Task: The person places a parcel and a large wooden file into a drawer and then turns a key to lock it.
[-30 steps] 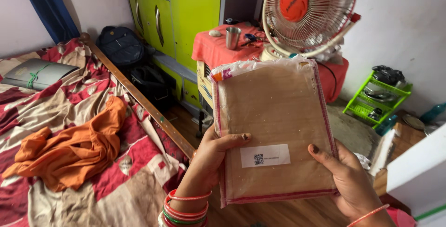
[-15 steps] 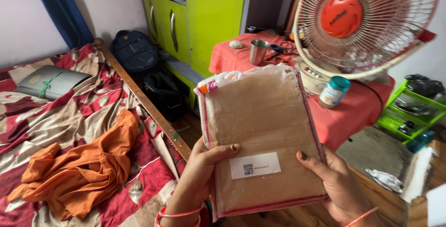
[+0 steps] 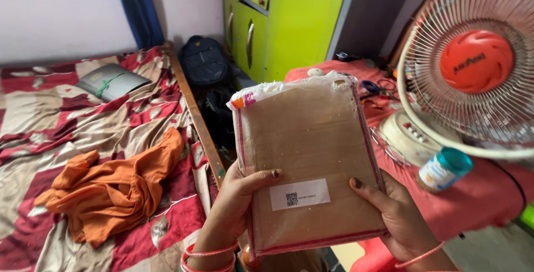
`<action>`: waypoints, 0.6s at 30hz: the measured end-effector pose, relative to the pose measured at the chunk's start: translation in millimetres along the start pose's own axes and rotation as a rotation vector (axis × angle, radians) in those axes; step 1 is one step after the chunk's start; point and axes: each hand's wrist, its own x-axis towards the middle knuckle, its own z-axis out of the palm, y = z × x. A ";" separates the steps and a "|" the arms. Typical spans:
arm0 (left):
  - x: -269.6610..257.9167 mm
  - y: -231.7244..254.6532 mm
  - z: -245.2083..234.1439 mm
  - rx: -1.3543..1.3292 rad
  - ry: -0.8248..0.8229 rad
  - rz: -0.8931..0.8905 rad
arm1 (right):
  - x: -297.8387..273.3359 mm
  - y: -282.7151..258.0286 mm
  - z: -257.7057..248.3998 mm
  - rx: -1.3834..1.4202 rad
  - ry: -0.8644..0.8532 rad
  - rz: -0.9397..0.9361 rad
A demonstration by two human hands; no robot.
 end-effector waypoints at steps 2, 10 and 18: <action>2.1 -5.3 3.8 -0.018 0.021 0.021 | 10.4 -5.4 -6.3 0.002 -0.046 0.011; 8.8 -25.0 15.4 -0.053 0.091 0.131 | 45.0 -16.7 -25.2 -0.009 -0.141 0.052; 3.4 -21.9 21.3 -0.047 0.146 0.215 | 66.7 -13.0 -26.9 0.023 -0.192 0.094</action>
